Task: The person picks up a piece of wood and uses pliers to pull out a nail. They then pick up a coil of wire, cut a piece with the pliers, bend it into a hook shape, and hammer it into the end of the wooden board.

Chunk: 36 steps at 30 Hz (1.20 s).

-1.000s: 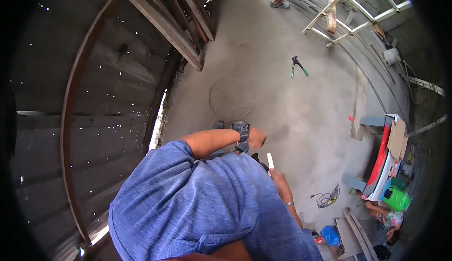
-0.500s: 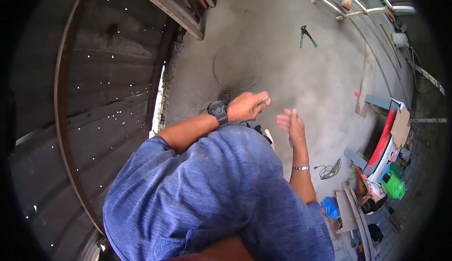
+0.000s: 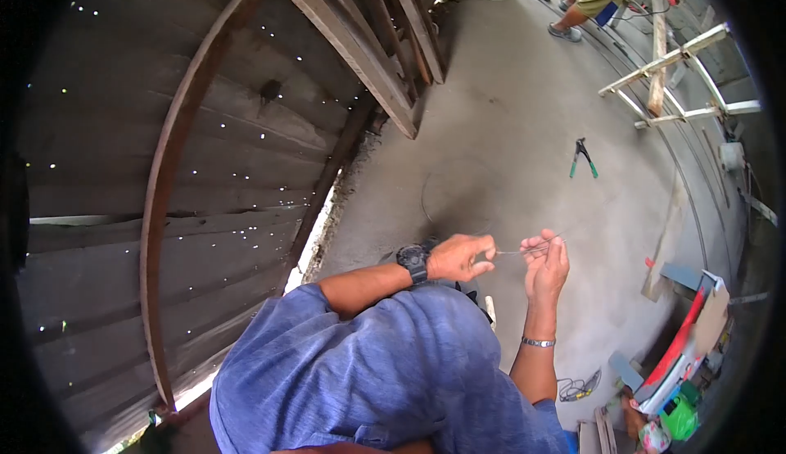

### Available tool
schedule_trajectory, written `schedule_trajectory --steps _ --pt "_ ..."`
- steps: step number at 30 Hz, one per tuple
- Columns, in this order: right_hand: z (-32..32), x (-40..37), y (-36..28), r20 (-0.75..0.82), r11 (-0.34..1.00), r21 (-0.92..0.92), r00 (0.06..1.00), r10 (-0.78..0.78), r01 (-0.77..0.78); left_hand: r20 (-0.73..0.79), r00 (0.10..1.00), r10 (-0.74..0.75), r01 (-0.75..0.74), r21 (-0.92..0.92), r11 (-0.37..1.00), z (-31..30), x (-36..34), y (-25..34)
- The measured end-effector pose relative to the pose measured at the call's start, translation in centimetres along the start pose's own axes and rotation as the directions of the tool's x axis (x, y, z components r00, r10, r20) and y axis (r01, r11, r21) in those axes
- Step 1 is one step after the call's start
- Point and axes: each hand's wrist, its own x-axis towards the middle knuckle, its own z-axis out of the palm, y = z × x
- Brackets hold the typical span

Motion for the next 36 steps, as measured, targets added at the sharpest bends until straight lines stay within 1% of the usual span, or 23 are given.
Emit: schedule_trajectory --steps 1,2,4,5,6,7,8,9,11,12,14,15,17,18,19,20,22,23,28,30,32,34,36 --pt "0.0 1.3 -0.4 0.038 0.998 0.011 0.998 -0.056 0.056 -0.086 0.995 0.053 -0.054 -0.005 0.999 -1.2 0.3 -0.1" --pt "-0.3 2.1 -0.8 0.061 0.994 0.020 0.992 -0.107 0.106 -0.078 0.990 -0.115 0.110 -0.070 0.991 -2.8 0.3 -0.5" --pt "0.5 3.4 -2.7 -0.007 0.990 0.013 0.990 -0.140 0.140 -0.358 0.933 0.030 -0.006 0.069 0.998 -7.0 1.0 -2.2" --pt "0.7 3.8 -3.4 -0.051 0.981 -0.015 0.979 -0.196 0.195 -0.432 0.896 -0.105 0.133 0.036 0.991 -9.9 0.9 -3.0" --pt "-0.3 4.3 -3.8 -0.057 0.982 -0.027 0.980 -0.189 0.188 -0.535 0.801 -0.267 0.206 -0.172 0.963 -12.9 1.1 -2.7" --pt "-1.7 5.0 -4.4 -0.074 0.979 -0.074 0.978 -0.198 0.192 -0.639 0.749 -0.175 0.192 -0.042 0.980 -16.4 0.9 -6.1" --pt "-2.3 5.7 -4.6 -0.092 0.973 -0.120 0.974 -0.208 0.196 -0.722 0.675 -0.151 0.159 -0.058 0.986 -20.0 1.1 -7.4" --pt "-2.0 5.8 -5.0 -0.162 0.965 -0.157 0.958 -0.235 0.210 -0.796 0.564 -0.221 0.240 -0.098 0.966 -23.8 1.5 -8.7" --pt "-1.9 5.8 -4.9 -0.272 0.963 -0.184 0.931 -0.245 0.199 -0.751 0.560 -0.349 0.248 -0.250 0.936 -31.0 2.4 -7.7" --pt "-2.0 5.5 -5.0 -0.344 0.957 -0.190 0.899 -0.272 0.218 -0.872 0.390 -0.295 0.258 -0.204 0.944 -34.7 2.8 -14.6" --pt "-2.0 5.8 -5.4 -0.433 0.967 -0.186 0.868 -0.241 0.176 -0.853 0.358 -0.379 0.305 -0.277 0.911 -39.8 5.6 -15.2" --pt "-1.7 5.0 -5.3 -0.481 0.977 -0.192 0.858 -0.179 0.096 -0.873 0.349 -0.341 0.381 -0.201 0.903 -42.2 6.7 -16.7" --pt "-0.1 5.1 -5.7 -0.562 0.981 -0.194 0.823 -0.088 -0.028 -0.882 0.386 -0.271 0.300 -0.158 0.941 -46.2 8.7 -21.9" --pt "0.1 5.1 -5.6 -0.552 0.982 -0.184 0.832 -0.062 -0.049 -0.806 0.515 -0.293 0.185 -0.230 0.956 -49.6 8.9 -27.6" --pt "0.4 5.1 -5.5 -0.531 0.974 -0.217 0.845 -0.057 -0.070 -0.808 0.551 -0.211 0.190 -0.124 0.974 -50.8 9.3 -29.4" --pt "0.7 5.3 -5.3 -0.507 0.966 -0.244 0.861 -0.052 -0.085 -0.792 0.562 -0.240 0.210 -0.144 0.967 -50.2 10.4 -28.1" --pt "2.0 4.6 -5.6 -0.524 0.940 -0.313 0.850 -0.054 -0.133 -0.818 0.402 -0.412 0.247 -0.336 0.909 -48.0 12.5 -21.8" --pt "2.7 5.0 -5.8 -0.514 0.912 -0.380 0.855 -0.067 -0.156 -0.821 0.392 -0.414 0.156 -0.385 0.910 -47.5 13.1 -21.7" --pt "3.8 4.9 -6.5 -0.461 0.892 -0.412 0.887 -0.029 -0.185 -0.811 0.399 -0.428 0.112 -0.420 0.901 -46.7 13.0 -21.6" --pt "3.7 5.0 -6.4 -0.423 0.857 -0.464 0.906 0.011 -0.227 -0.752 0.599 -0.277 0.098 -0.274 0.957 -44.7 12.7 -19.8" --pt "4.4 5.4 -6.0 -0.428 0.873 -0.444 0.904 -0.008 -0.202 -0.669 0.664 -0.334 0.196 -0.276 0.941 -42.7 13.0 -16.6" --pt "4.8 5.5 -5.8 -0.391 0.828 -0.521 0.920 -0.017 -0.206 -0.648 0.726 -0.233 -0.015 -0.353 0.936 -39.9 14.9 -11.4" --pt "5.2 5.2 -5.4 -0.396 0.818 -0.540 0.917 -0.039 -0.198 -0.611 0.780 -0.134 -0.089 -0.320 0.943 -39.6 16.3 -9.2"
